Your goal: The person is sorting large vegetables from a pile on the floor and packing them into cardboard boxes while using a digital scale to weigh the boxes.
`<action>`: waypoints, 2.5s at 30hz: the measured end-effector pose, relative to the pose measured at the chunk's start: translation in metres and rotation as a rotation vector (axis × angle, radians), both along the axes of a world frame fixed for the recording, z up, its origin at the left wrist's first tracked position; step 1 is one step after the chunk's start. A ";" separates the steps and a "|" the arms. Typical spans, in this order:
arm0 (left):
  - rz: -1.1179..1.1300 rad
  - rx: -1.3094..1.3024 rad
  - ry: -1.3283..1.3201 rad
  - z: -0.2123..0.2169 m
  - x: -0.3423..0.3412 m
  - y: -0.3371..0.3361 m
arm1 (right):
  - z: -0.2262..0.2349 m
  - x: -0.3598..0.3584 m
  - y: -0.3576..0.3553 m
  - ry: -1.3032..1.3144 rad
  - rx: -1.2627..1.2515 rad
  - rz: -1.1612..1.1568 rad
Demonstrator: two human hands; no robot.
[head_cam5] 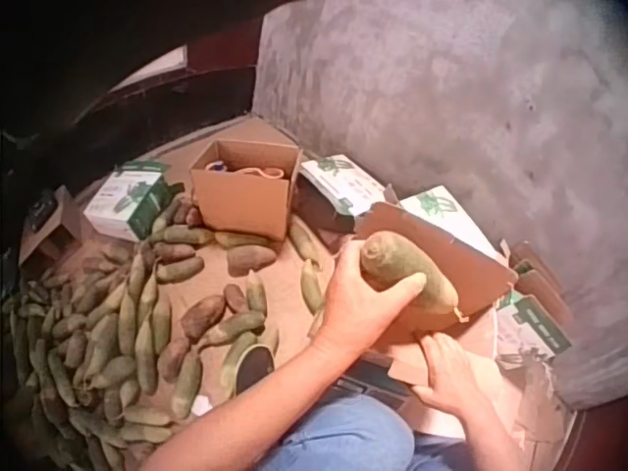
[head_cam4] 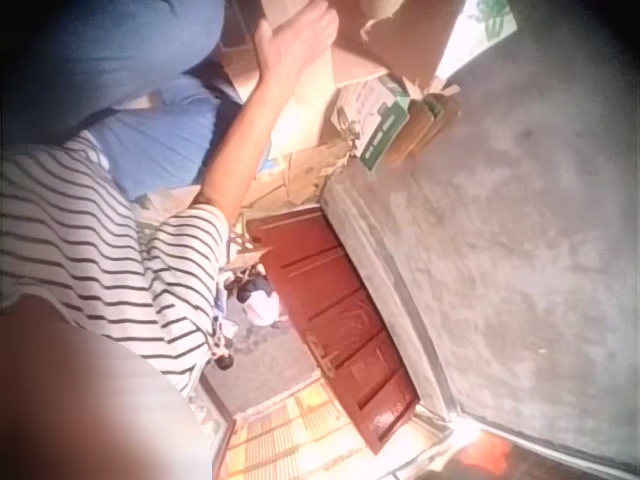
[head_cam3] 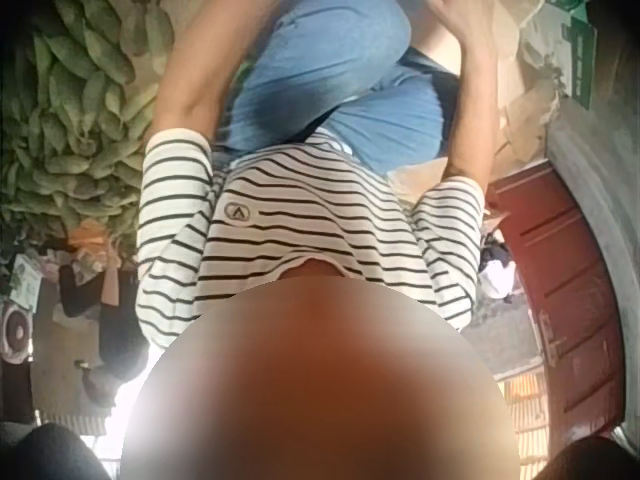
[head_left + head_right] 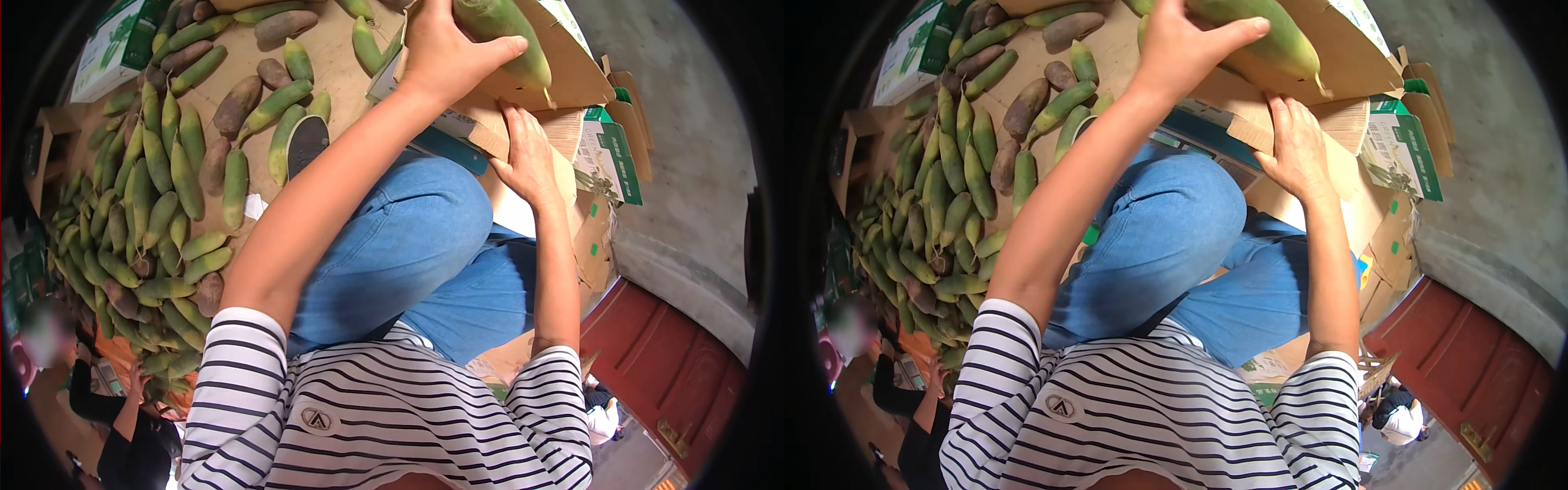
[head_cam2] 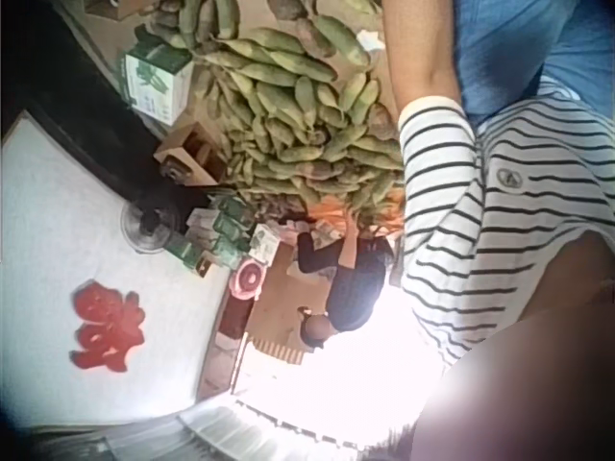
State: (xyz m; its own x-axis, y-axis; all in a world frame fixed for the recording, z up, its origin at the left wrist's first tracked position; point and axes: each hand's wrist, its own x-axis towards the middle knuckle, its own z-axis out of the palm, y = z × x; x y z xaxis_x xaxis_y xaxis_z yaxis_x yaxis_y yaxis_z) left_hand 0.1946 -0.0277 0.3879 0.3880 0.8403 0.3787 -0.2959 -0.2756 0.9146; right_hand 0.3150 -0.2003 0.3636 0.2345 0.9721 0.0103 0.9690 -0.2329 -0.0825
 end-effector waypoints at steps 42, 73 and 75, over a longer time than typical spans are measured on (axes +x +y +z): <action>0.285 -0.335 1.060 -0.259 -0.412 -0.100 | -0.002 0.002 -0.003 0.058 0.055 0.026; 0.314 -0.183 1.509 -0.286 -0.441 -0.113 | 0.002 0.001 -0.004 0.090 0.037 0.035; 0.410 -0.321 1.648 -0.279 -0.476 -0.118 | 0.003 -0.003 -0.002 0.075 0.036 0.031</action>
